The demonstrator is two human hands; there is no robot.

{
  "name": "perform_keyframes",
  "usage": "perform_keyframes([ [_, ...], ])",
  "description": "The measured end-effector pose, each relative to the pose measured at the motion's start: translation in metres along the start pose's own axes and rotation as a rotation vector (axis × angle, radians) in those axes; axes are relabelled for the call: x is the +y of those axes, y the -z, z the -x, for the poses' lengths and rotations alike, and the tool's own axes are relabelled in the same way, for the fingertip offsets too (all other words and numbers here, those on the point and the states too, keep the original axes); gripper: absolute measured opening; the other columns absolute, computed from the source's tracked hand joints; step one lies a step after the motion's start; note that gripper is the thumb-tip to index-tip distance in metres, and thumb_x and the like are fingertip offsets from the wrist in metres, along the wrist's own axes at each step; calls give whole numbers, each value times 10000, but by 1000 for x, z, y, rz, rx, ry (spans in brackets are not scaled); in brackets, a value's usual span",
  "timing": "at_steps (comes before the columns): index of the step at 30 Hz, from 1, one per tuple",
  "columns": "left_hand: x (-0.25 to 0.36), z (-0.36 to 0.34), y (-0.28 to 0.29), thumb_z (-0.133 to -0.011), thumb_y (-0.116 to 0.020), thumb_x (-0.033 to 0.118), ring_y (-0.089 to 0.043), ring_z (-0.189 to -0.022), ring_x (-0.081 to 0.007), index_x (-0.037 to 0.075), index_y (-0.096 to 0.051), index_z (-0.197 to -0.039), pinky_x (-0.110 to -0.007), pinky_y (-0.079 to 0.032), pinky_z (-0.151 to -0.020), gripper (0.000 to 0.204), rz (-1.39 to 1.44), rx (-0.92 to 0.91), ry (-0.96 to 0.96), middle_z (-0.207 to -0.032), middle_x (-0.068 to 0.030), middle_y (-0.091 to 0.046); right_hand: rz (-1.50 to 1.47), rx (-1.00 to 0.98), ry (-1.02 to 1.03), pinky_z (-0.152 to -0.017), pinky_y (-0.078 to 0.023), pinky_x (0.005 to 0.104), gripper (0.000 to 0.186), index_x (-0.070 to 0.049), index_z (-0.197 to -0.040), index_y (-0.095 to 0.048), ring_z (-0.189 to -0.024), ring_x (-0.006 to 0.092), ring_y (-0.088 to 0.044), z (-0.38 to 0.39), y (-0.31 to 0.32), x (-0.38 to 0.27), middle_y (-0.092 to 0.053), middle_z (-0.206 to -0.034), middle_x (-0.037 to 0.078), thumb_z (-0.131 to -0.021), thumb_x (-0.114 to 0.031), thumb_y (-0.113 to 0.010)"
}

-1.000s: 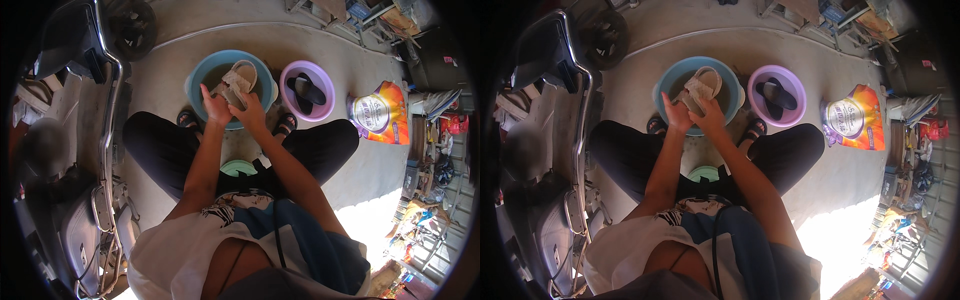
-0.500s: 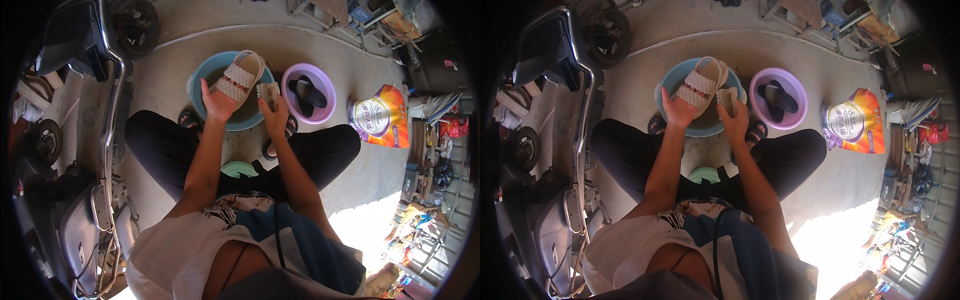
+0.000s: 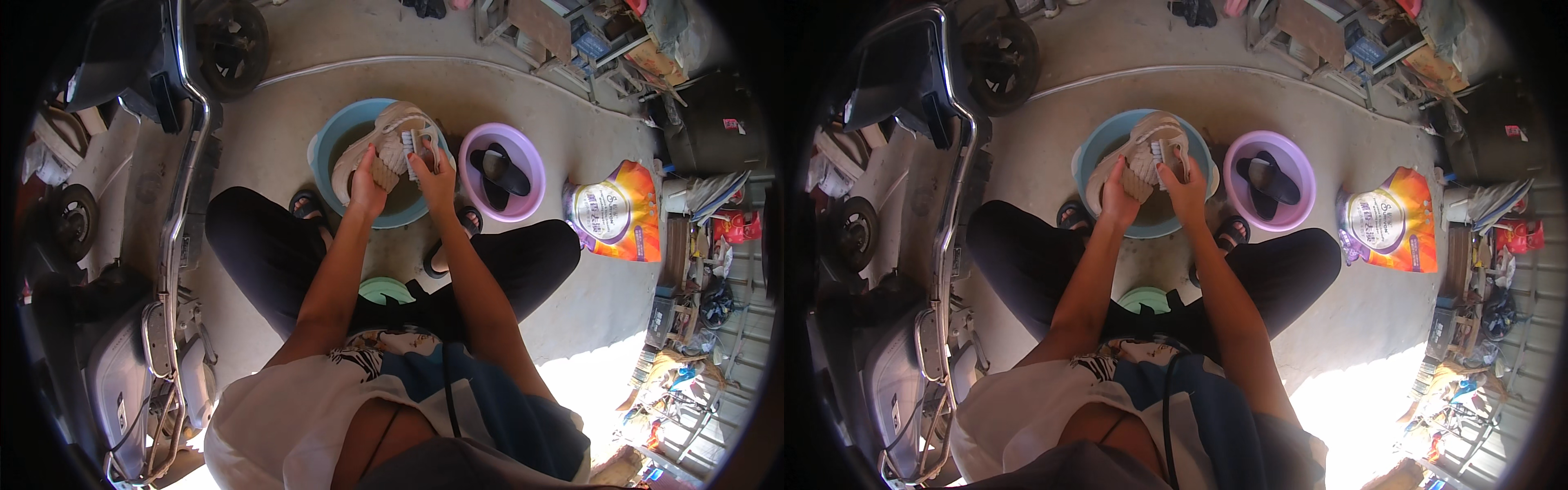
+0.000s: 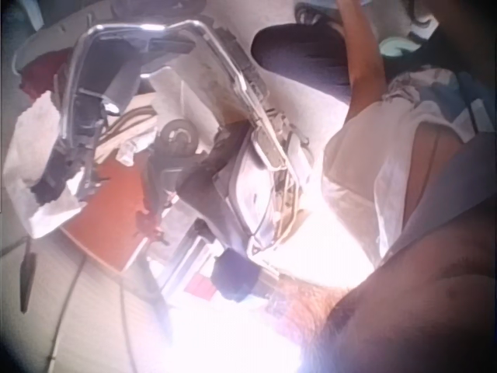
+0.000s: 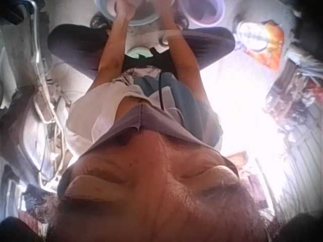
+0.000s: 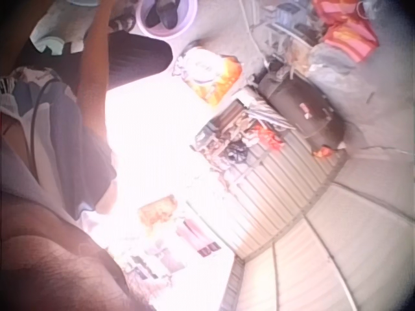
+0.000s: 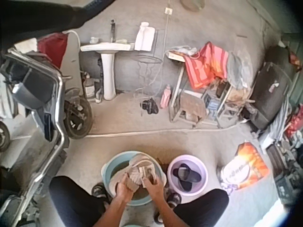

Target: The person cleans beige slippers and black sandals in plastic buckets using a handheld brush and a piece of soap.

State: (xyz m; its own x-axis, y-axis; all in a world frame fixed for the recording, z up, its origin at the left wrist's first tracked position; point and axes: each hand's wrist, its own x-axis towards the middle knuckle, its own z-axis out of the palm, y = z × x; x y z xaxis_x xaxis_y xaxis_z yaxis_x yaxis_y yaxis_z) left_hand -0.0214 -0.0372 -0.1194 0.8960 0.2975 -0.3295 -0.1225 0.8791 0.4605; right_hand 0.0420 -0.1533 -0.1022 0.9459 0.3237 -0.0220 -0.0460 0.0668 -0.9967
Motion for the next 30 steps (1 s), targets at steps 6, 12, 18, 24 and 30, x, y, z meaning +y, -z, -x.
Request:
perform_keyframes([
  [6, -11, -1, 1, -999, -332, 436, -441, -1273, -231, 83, -399, -1389, -394, -341, -1062, 530, 159, -78, 129, -1382, -72, -468, 580, 141, 405, -787, -465, 357, 520, -68, -1192, -600, -923, 273, -551, 28, -8, -4, -521, -983, 120, -729, -237, -764],
  [12, -31, -5, -6, -1006, -324, 448, -457, -1257, -200, 47, -395, -1379, -373, -339, -1064, 552, -39, -187, -72, -1376, -75, -468, 753, 216, 327, -788, -473, 399, 491, -26, -1109, -612, -942, 345, -567, -25, -7, -20, -535, -1005, 153, -737, -315, -750],
  [18, -18, 0, 11, -1009, -284, 472, -468, -1244, -212, 87, -406, -1382, -358, -365, -1039, 550, -54, -13, 25, -1355, -60, -485, 758, 30, 341, -769, -483, 411, 544, -54, -1187, -567, -942, 344, -571, 29, -15, 4, -521, -1032, 146, -743, -316, -740],
  [24, -24, 4, 15, -992, -286, 536, -490, -1215, -198, 100, -403, -1389, -343, -388, -1006, 601, 73, -13, 190, -1338, -35, -500, 847, -43, 315, -770, -486, 416, 560, -83, -1202, -583, -949, 333, -573, 43, -9, 3, -526, -1037, 146, -735, -355, -730],
  [30, -39, -3, 7, -957, -503, 281, -441, -1262, -176, 83, -391, -1389, -329, -353, -1030, 488, -173, -105, -56, -1362, -21, -461, 858, 58, 206, -778, -484, 433, 564, -96, -1168, -603, -936, 387, -594, -36, -2, -12, -552, -1065, 194, -721, -419, -721],
])
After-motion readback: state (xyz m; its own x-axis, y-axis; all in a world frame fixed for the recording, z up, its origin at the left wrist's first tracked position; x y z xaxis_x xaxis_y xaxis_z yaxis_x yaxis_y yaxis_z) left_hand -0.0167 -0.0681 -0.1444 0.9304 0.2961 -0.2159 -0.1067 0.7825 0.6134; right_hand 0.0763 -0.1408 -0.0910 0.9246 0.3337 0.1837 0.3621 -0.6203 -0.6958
